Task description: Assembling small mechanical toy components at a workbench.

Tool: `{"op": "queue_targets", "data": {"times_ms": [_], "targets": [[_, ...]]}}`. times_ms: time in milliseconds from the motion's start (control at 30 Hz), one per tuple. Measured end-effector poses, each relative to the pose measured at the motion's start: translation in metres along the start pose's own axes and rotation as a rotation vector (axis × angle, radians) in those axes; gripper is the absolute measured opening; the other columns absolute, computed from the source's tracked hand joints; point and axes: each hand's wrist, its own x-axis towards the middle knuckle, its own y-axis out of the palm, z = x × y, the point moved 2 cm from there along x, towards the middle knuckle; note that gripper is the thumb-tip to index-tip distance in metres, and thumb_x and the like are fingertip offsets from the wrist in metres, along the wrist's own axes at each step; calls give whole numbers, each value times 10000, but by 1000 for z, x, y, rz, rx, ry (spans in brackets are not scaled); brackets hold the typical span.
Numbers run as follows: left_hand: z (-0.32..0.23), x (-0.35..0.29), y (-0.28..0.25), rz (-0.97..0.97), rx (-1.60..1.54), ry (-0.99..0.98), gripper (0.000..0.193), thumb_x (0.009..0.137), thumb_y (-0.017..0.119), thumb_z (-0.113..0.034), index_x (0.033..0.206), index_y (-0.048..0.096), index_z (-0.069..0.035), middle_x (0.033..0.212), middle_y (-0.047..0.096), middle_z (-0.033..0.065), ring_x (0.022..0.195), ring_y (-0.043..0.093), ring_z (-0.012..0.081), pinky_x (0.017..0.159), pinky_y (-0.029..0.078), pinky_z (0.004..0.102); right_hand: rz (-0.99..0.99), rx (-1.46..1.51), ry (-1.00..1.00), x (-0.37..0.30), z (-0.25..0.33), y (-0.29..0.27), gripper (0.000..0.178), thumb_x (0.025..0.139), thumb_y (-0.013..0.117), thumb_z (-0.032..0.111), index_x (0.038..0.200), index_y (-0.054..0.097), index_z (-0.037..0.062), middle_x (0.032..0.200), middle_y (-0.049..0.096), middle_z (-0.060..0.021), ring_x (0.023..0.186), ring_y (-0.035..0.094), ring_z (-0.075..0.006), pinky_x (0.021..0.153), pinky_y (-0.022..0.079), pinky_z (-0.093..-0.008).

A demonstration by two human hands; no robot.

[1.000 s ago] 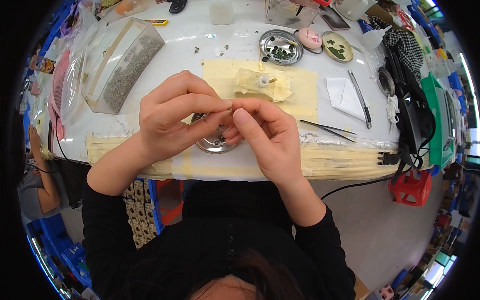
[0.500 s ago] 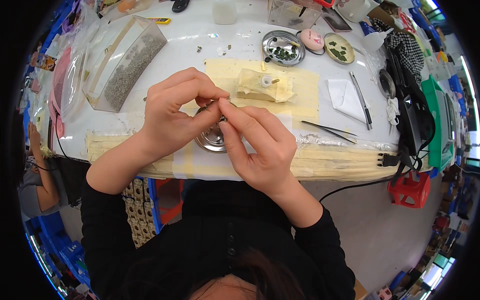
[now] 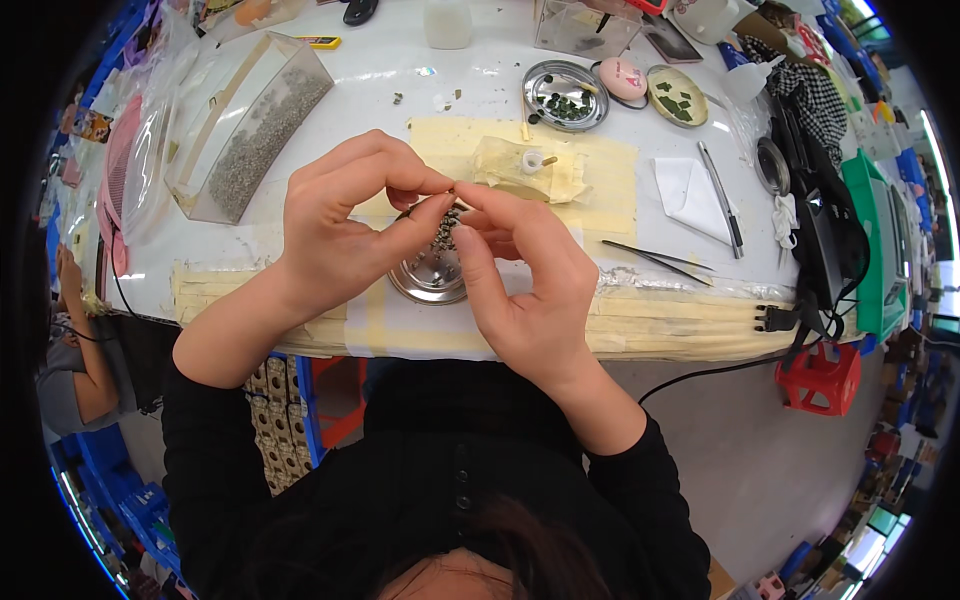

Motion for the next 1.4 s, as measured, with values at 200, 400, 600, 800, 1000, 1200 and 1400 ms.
{"op": "queue_targets", "data": {"times_ms": [200,400,600,800,1000,1200,1400], "targets": [[-4,1,-1,-18,26,156,192,712,765,51,885,727,-24,795,650,56,671,599,127,560,473,234,187,690,430,2,-7,-14,309,995,561,129,1258,578,-32,999,691,-118,825,682,-153,729,573,-273],[-4,1,0,13,64,269,226,695,776,49,900,729,-33,798,642,48,686,603,134,557,467,241,240,875,542,3,-13,-17,311,1006,548,167,1245,591,-27,987,693,-121,790,671,-138,719,569,-265],[-4,0,1,0,99,178,213,700,768,49,893,722,-29,782,637,52,665,589,124,561,466,242,139,644,426,1,-10,-16,296,992,570,132,1233,598,-38,979,692,-110,806,668,-129,717,562,-257],[2,-2,2,12,88,50,175,716,748,50,873,717,-21,769,638,53,645,576,113,569,468,235,78,120,12,-3,1,-6,270,906,646,12,1172,655,-33,963,685,-122,799,676,-147,702,559,-257],[2,-1,0,2,47,1,153,729,746,43,868,717,-14,767,639,48,645,575,107,572,470,231,29,-152,-138,0,7,0,319,865,678,-20,1184,661,-22,944,680,-130,784,684,-162,688,565,-272],[0,-1,0,-20,24,48,178,723,757,48,888,726,-12,779,646,54,664,595,110,566,474,229,53,162,88,-4,-1,-5,325,921,630,14,1242,618,-32,966,692,-117,847,681,-151,719,562,-262],[-4,0,0,-25,42,178,193,709,764,49,885,729,-23,793,650,57,689,620,134,562,478,238,189,713,440,-3,-6,-11,316,999,558,128,1262,584,-45,972,692,-129,827,675,-152,740,572,-284]]}}
